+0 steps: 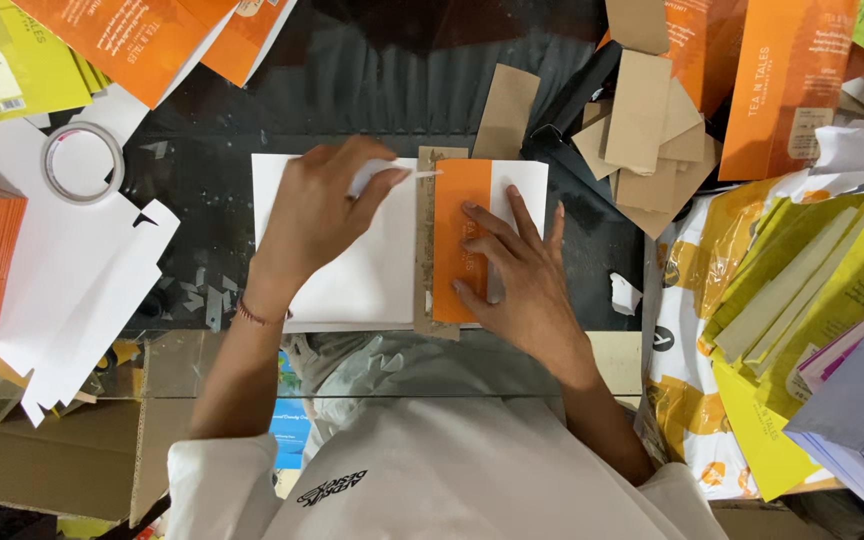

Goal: The person repeatedly applies glue to the spine of orange paper sheets using a small white bottle, presses them onto a white backing sheet, and stacks the finished units. The person handles orange paper sheets, a white backing sheet, and a glue bottle throughout the clip.

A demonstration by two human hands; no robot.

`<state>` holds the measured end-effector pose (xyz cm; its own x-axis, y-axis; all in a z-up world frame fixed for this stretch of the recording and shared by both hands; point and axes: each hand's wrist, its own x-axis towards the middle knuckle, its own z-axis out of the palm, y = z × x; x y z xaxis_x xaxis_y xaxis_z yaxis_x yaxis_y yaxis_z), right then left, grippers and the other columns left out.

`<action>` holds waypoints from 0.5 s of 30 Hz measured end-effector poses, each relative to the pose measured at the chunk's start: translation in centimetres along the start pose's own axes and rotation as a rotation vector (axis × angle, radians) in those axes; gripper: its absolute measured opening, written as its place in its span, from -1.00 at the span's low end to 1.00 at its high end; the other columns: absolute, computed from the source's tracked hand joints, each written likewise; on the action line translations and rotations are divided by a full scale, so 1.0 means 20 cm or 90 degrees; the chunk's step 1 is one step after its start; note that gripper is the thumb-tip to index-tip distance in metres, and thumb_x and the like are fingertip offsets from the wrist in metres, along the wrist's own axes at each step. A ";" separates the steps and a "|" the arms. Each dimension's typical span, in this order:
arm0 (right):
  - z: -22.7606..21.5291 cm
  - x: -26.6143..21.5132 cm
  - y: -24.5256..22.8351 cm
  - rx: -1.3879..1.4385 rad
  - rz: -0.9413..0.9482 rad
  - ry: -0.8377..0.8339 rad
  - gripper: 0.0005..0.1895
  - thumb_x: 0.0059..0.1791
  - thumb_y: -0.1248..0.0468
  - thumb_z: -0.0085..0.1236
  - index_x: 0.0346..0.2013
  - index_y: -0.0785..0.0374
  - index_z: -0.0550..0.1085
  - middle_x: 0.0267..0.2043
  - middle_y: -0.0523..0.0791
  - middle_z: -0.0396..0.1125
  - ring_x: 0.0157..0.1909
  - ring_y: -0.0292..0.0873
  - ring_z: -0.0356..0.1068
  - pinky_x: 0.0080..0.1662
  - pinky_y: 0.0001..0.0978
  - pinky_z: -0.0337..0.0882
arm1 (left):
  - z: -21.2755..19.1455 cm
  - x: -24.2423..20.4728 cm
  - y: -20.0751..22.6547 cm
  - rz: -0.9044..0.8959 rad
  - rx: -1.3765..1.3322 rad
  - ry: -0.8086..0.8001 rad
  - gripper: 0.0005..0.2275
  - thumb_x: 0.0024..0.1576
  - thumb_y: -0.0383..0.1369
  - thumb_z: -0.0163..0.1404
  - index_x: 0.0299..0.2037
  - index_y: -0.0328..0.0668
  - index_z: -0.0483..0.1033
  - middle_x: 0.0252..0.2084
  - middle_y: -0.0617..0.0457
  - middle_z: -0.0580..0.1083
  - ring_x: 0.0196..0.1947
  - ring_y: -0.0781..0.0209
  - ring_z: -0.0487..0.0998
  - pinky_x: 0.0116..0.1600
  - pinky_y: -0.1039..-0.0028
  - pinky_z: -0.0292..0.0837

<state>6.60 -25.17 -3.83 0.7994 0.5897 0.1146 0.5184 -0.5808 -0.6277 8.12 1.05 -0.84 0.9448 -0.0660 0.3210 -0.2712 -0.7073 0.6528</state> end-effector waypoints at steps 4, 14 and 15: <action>0.00 0.00 0.00 0.000 -0.006 0.003 -0.67 -0.11 0.20 0.38 -0.10 0.11 0.49 0.40 -0.10 0.28 0.57 0.29 -0.13 0.34 0.65 -0.46 | -0.10 -0.17 -0.02 -0.098 -0.098 0.097 -0.87 0.21 -0.55 0.19 -0.06 -0.26 0.62 -0.28 -0.20 0.61 -0.40 -0.23 0.64 -0.31 0.22 0.54; 0.02 0.00 0.10 -0.058 -0.081 -0.013 -0.67 -0.11 0.10 0.34 -0.09 -0.01 0.50 0.41 -0.17 0.29 0.56 0.27 0.01 0.39 0.47 -0.34 | -0.20 -0.82 -0.36 -0.318 0.036 0.376 -0.77 0.29 -0.63 0.06 0.12 -0.33 0.41 -0.13 -0.32 0.56 -0.13 -0.34 0.59 -0.07 -0.02 0.47; 0.02 -0.01 0.11 -0.066 -0.071 -0.014 -0.65 -0.11 0.10 0.34 -0.07 -0.01 0.49 0.44 -0.15 0.28 0.56 0.32 -0.01 0.37 0.52 -0.34 | -0.18 -0.88 -0.39 -0.346 0.069 0.361 -0.73 0.24 -0.63 0.11 0.11 -0.29 0.42 -0.10 -0.33 0.56 -0.05 -0.46 0.58 -0.01 -0.12 0.46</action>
<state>7.44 -26.26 -5.52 0.7286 0.6654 0.1625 0.6335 -0.5644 -0.5293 -6.96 10.31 -9.16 0.6938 0.6566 0.2958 0.2480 -0.6035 0.7578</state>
